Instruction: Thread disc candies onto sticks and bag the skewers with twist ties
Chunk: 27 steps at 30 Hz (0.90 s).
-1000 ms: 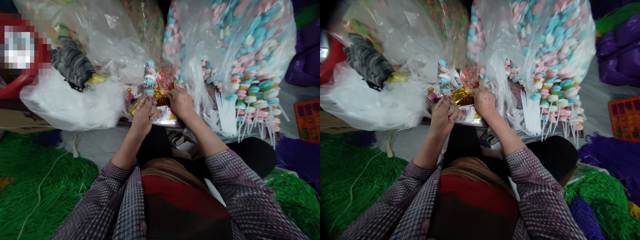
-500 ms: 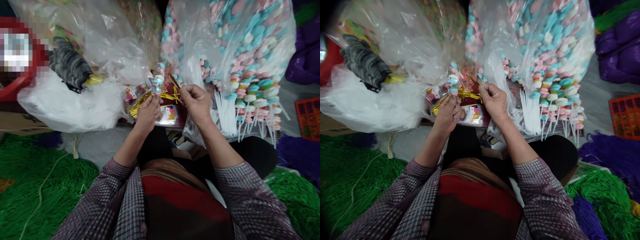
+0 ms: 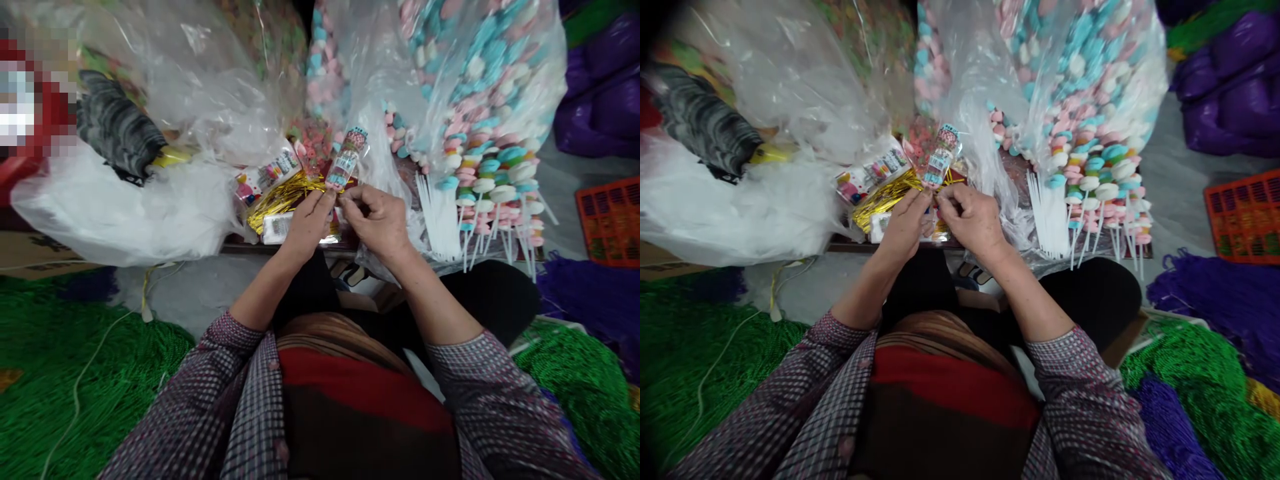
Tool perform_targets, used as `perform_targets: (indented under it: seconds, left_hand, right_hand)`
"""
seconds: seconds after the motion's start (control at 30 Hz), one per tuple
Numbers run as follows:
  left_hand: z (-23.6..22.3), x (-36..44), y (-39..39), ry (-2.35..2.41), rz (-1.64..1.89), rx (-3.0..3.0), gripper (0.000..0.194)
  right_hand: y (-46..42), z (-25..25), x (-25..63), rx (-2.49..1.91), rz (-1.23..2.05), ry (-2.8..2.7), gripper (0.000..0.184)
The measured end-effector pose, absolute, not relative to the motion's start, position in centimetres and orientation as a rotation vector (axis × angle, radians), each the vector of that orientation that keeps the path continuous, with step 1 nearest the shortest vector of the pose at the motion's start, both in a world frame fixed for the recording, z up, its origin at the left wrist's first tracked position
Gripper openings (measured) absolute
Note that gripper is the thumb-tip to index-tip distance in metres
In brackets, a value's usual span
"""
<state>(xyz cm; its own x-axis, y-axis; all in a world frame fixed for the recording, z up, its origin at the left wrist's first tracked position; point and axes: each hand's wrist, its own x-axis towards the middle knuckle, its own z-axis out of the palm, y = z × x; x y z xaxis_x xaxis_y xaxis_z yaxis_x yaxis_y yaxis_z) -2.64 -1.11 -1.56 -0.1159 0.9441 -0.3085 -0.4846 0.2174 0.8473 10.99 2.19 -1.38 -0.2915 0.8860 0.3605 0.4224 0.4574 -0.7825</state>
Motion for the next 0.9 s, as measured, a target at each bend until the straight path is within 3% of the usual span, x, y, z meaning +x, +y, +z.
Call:
perform_targets:
  seconds: [0.1, 0.27, 0.4, 0.53, 0.7, 0.9]
  left_hand:
    - [-0.8, -2.8, -1.3, 0.974, 1.276, 0.467, 0.026]
    - [-0.1, -3.4, -1.8, 0.717, 0.971, 0.411, 0.049]
    - [0.2, -3.5, -2.1, 0.632, 0.793, 0.338, 0.064]
    - [0.7, -3.0, -2.3, 0.608, 0.74, 0.281, 0.063]
    - [0.2, -2.2, -2.2, 0.761, 0.863, 0.467, 0.051]
    - [-2.5, -1.9, -1.6, 1.481, 1.222, 1.261, 0.034]
  right_hand:
    - [1.6, -1.0, 10.9, -1.088, 1.001, -1.657, 0.031]
    - [1.1, -0.3, 11.3, -1.087, 1.332, -1.462, 0.045]
    - [1.3, -0.3, 12.4, -1.012, 1.518, -1.411, 0.043]
    - [1.3, -1.0, 12.8, -0.924, 1.64, -1.39, 0.039]
    - [1.1, -1.9, 12.1, -1.066, 1.357, -1.341, 0.045]
    - [1.3, -1.5, 12.0, -1.131, 0.765, -1.686, 0.035]
